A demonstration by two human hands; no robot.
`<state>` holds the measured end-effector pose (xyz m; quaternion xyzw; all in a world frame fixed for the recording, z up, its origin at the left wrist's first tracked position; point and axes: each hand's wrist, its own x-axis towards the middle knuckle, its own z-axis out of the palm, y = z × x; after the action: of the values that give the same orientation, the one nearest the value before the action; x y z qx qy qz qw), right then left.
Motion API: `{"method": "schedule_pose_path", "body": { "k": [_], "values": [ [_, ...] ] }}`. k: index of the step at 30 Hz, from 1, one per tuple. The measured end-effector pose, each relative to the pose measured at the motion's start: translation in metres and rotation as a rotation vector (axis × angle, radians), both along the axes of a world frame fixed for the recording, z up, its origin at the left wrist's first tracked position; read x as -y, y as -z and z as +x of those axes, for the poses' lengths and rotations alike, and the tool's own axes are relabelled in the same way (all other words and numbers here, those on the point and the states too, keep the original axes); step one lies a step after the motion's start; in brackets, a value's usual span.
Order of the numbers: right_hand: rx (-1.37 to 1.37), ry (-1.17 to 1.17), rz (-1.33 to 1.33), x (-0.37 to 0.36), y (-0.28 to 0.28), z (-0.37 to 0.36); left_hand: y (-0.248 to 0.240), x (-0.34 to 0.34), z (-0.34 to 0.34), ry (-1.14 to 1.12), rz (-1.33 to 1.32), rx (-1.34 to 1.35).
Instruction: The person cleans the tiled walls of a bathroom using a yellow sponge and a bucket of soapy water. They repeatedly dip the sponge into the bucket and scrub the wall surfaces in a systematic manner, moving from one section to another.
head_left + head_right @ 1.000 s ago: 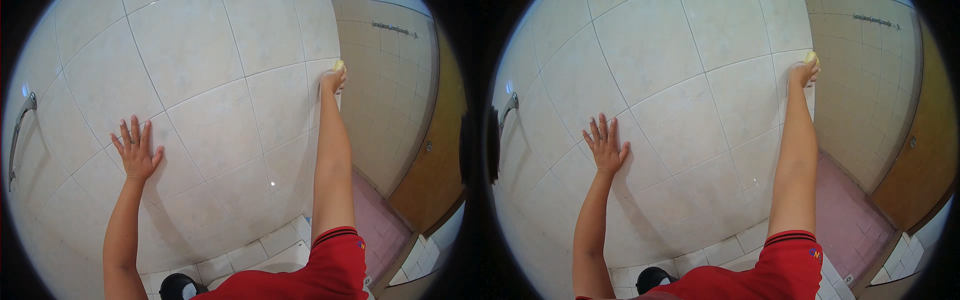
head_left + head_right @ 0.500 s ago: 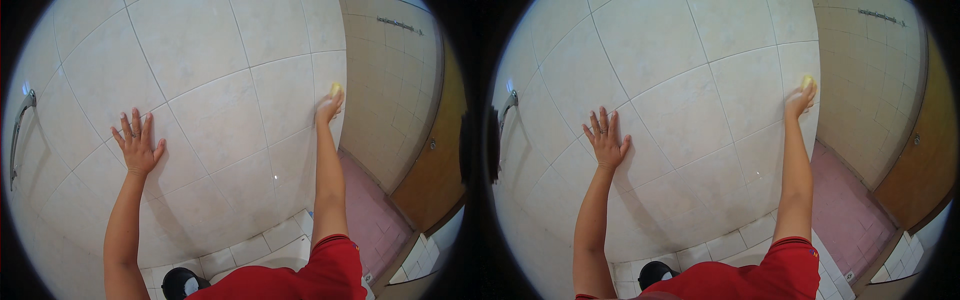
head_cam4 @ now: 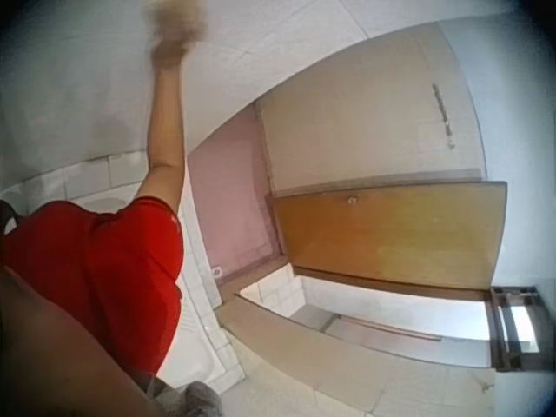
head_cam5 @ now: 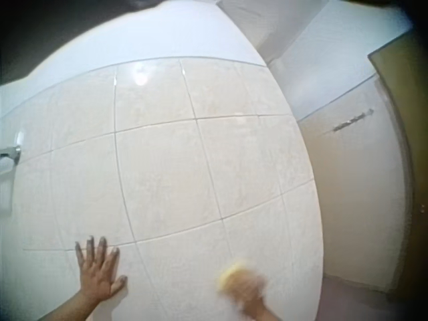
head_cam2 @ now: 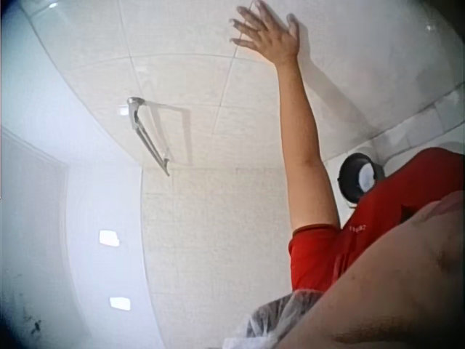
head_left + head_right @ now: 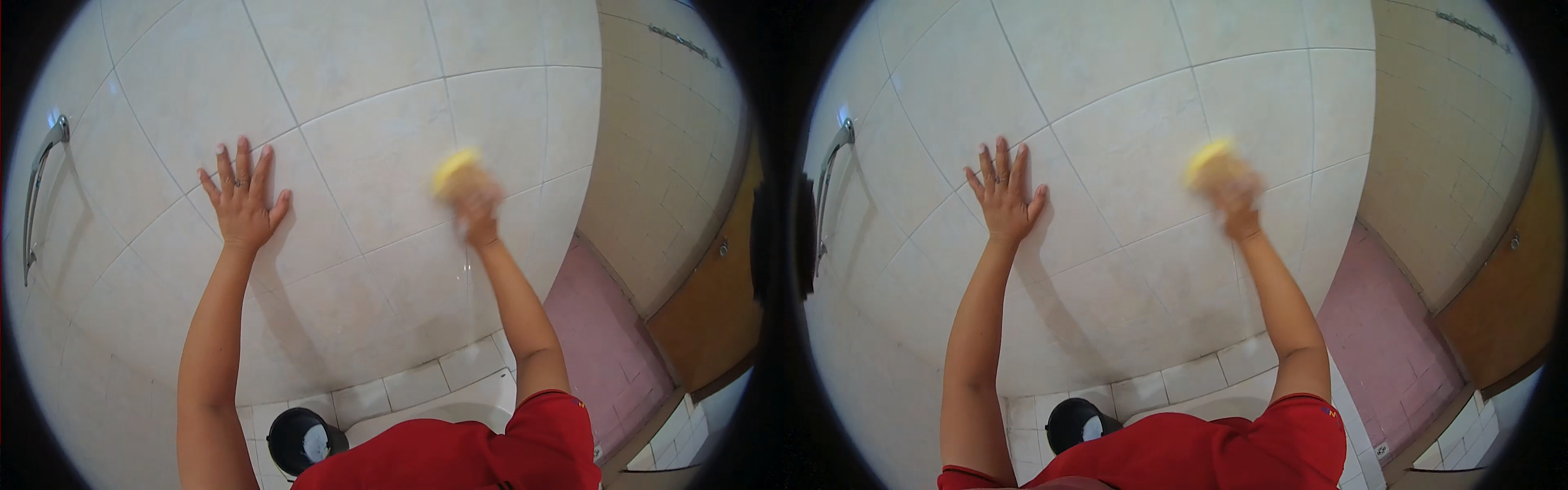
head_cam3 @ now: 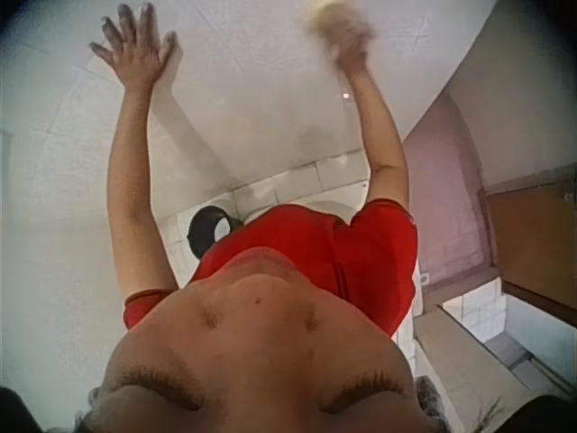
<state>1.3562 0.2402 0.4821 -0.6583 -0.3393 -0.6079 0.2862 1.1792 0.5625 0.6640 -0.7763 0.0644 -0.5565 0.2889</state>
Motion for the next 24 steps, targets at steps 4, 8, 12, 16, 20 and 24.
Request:
{"method": "schedule_pose_path", "body": {
  "k": [4, 8, 12, 16, 20, 24],
  "values": [
    [-0.33, 0.303, 0.705, 0.015, -0.049, 0.0, 0.002, -0.003, -0.004, -0.021, 0.014, 0.01],
    [-0.151, 0.257, 0.219, -0.026, 0.018, -0.015, 0.019, -0.008, 0.009, -0.05, -0.015, 0.053],
    [0.057, 0.118, -0.245, -0.017, 0.098, -0.038, 0.026, -0.011, 0.005, -0.032, -0.041, 0.07],
    [-0.523, 0.278, 0.531, 0.01, 0.152, 0.002, 0.025, -0.005, 0.007, -0.005, -0.049, 0.069],
    [-0.57, 0.256, 0.733, -0.014, 0.141, -0.02, 0.026, -0.003, 0.01, 0.034, -0.047, 0.065],
    [-0.431, 0.096, 0.065, -0.032, 0.092, -0.061, 0.043, -0.005, 0.005, 0.041, -0.068, 0.012]
  ]
}}
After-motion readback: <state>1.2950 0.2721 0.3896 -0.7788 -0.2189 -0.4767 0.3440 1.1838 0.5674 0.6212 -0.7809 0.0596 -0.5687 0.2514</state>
